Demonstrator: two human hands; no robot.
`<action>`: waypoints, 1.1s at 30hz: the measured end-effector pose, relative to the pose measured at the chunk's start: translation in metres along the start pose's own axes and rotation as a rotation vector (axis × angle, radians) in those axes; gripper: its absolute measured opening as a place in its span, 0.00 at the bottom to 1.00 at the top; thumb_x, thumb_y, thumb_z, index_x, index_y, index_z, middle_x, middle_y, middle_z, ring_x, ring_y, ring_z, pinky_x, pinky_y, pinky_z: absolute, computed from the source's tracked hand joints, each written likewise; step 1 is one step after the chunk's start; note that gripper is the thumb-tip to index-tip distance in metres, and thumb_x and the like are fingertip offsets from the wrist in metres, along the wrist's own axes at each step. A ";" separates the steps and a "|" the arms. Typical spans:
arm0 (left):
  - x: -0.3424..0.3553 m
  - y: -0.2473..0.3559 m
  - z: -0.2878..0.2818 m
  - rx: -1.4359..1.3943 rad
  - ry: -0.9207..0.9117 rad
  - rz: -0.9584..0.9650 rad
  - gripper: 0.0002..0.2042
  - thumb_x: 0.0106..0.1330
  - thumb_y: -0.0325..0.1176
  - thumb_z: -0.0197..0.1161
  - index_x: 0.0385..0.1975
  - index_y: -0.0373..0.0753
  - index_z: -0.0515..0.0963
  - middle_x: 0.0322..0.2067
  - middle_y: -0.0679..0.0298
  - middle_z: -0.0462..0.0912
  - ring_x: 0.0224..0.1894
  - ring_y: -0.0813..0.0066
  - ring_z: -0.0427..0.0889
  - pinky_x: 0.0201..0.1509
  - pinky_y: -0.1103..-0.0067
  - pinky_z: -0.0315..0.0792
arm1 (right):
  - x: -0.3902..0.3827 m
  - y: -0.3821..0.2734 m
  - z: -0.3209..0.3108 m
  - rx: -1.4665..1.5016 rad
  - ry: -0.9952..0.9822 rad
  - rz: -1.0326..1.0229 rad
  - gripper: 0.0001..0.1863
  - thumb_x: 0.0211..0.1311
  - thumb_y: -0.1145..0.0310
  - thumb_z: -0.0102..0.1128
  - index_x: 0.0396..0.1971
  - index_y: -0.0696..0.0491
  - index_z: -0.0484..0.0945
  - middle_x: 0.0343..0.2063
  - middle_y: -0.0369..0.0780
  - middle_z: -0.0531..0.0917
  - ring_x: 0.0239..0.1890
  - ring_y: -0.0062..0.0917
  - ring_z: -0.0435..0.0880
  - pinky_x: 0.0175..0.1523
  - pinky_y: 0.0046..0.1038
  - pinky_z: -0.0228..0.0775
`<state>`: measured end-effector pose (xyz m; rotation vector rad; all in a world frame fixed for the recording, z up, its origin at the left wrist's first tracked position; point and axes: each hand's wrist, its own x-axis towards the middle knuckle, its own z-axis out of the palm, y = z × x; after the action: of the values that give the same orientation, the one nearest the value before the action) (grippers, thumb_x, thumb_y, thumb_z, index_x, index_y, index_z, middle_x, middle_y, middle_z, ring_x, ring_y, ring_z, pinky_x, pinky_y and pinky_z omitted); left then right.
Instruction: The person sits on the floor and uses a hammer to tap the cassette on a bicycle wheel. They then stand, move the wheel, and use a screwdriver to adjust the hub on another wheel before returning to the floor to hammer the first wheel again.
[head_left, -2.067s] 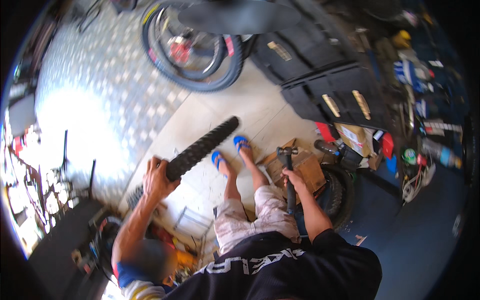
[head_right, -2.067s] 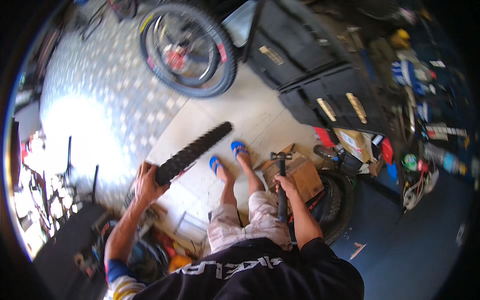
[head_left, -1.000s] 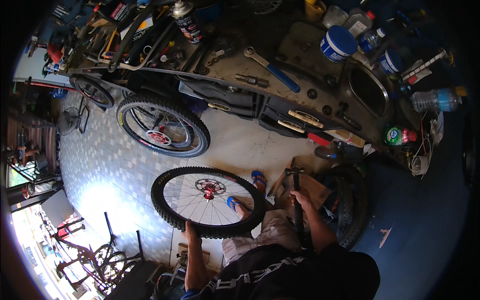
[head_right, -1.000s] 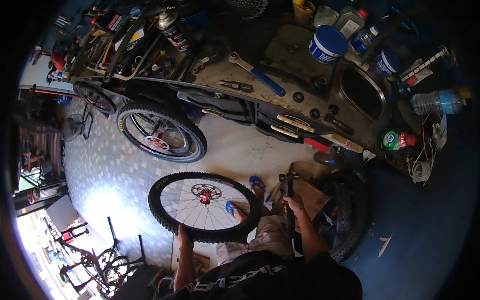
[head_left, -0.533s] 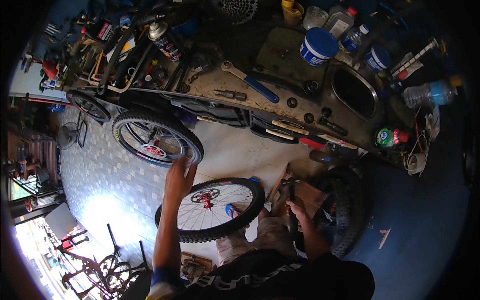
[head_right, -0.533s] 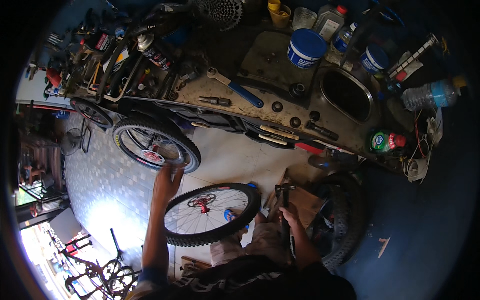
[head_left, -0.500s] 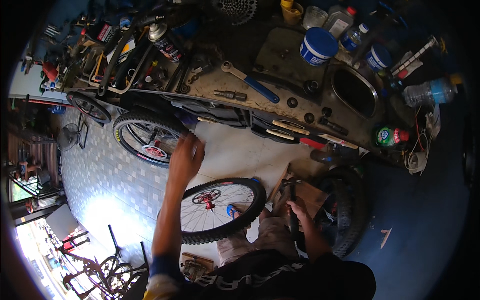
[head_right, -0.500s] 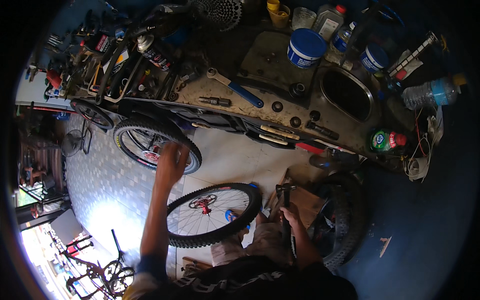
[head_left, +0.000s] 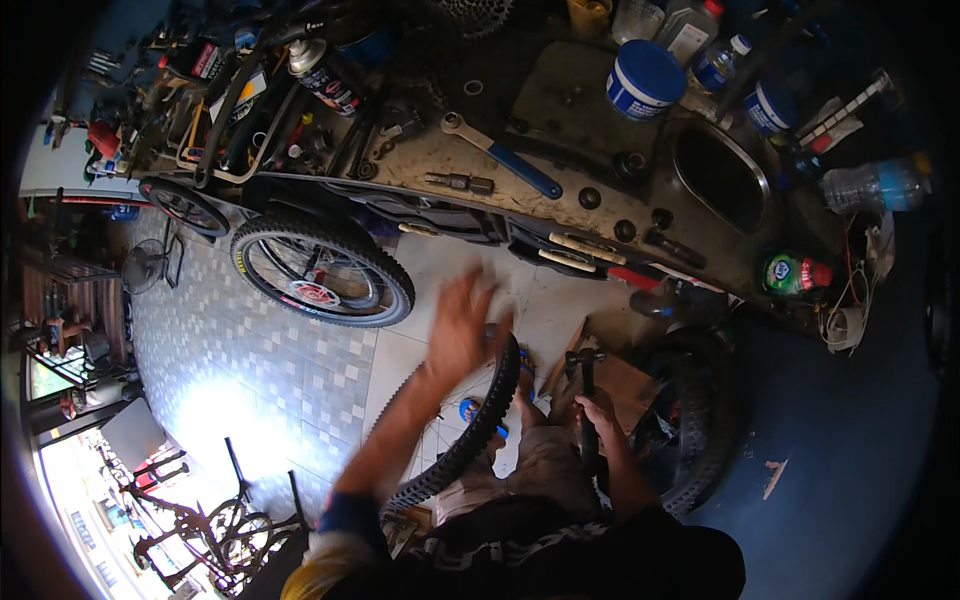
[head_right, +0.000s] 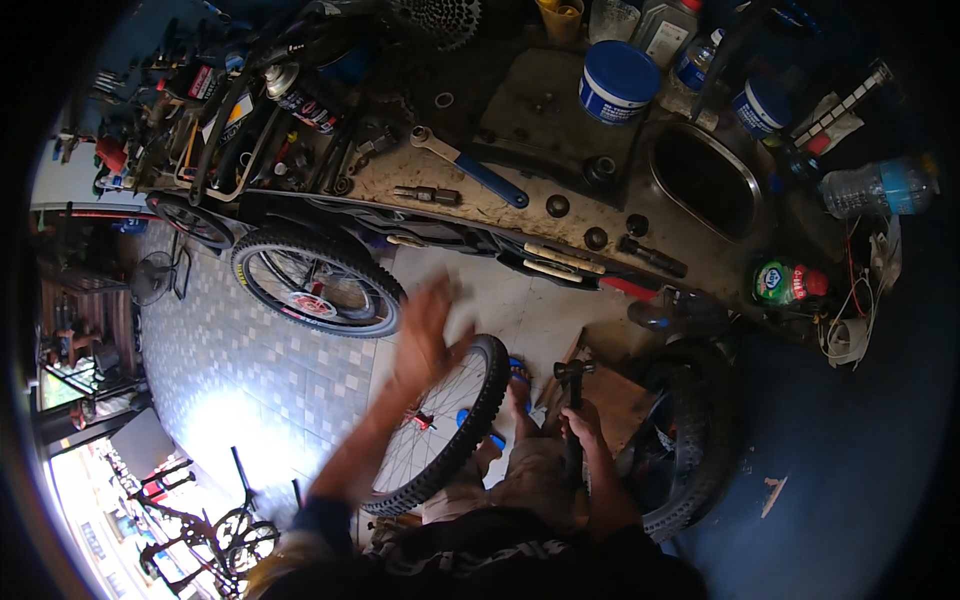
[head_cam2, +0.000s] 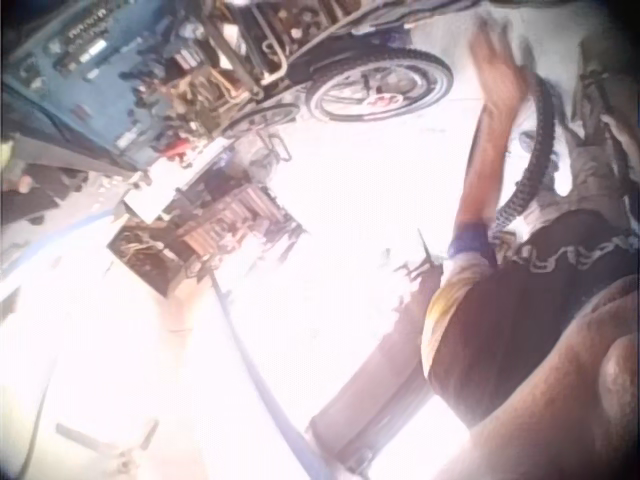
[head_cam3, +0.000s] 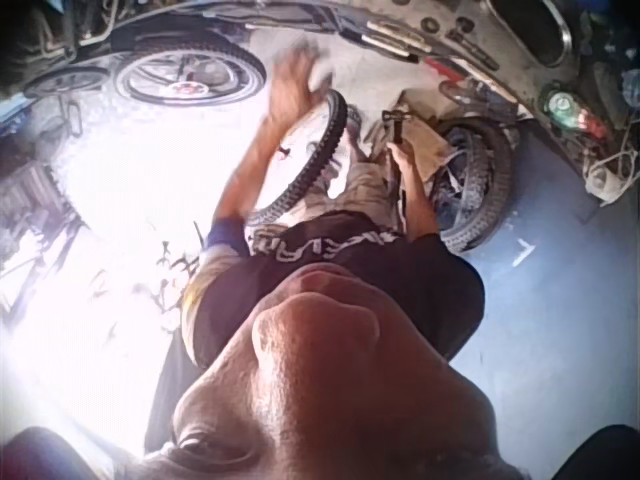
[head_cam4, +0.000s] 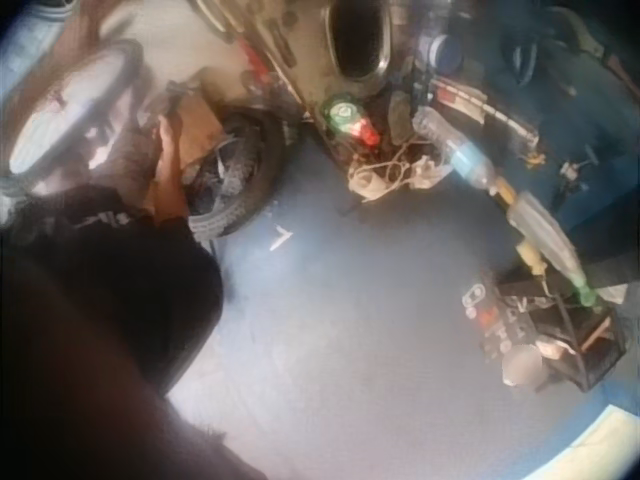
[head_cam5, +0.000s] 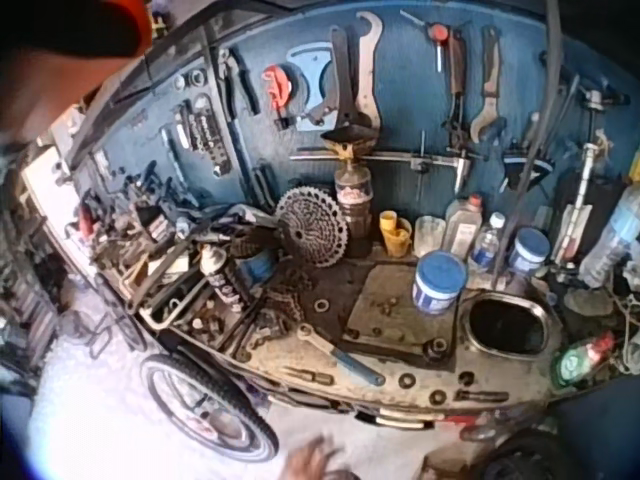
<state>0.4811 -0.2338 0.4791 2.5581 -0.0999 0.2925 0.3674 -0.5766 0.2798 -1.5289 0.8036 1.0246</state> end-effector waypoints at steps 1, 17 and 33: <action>-0.068 -0.003 0.025 -0.096 -0.174 -0.121 0.31 0.57 0.37 0.76 0.62 0.38 0.74 0.64 0.45 0.74 0.68 0.43 0.71 0.66 0.52 0.69 | 0.002 0.000 -0.001 -0.010 0.013 0.008 0.06 0.64 0.71 0.62 0.30 0.57 0.78 0.21 0.40 0.82 0.16 0.24 0.80 0.21 0.33 0.75; -0.315 0.002 0.064 0.081 -0.497 -0.970 0.41 0.62 0.37 0.69 0.76 0.42 0.57 0.53 0.49 0.80 0.53 0.46 0.81 0.53 0.56 0.75 | 0.026 -0.054 0.017 -0.362 -0.100 -0.088 0.17 0.73 0.51 0.60 0.32 0.50 0.74 0.20 0.33 0.75 0.15 0.20 0.76 0.21 0.29 0.72; -0.596 -0.062 -0.052 -0.940 0.805 -1.316 0.62 0.53 0.33 0.80 0.82 0.51 0.38 0.80 0.55 0.42 0.74 0.50 0.63 0.70 0.54 0.67 | -0.005 0.005 0.230 -0.700 -0.454 -0.357 0.11 0.78 0.59 0.57 0.45 0.51 0.71 0.24 0.33 0.76 0.17 0.17 0.77 0.21 0.23 0.70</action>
<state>-0.1005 -0.1474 0.3532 1.0488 1.3133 0.5176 0.3171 -0.3520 0.2697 -1.8160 -0.1775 1.3811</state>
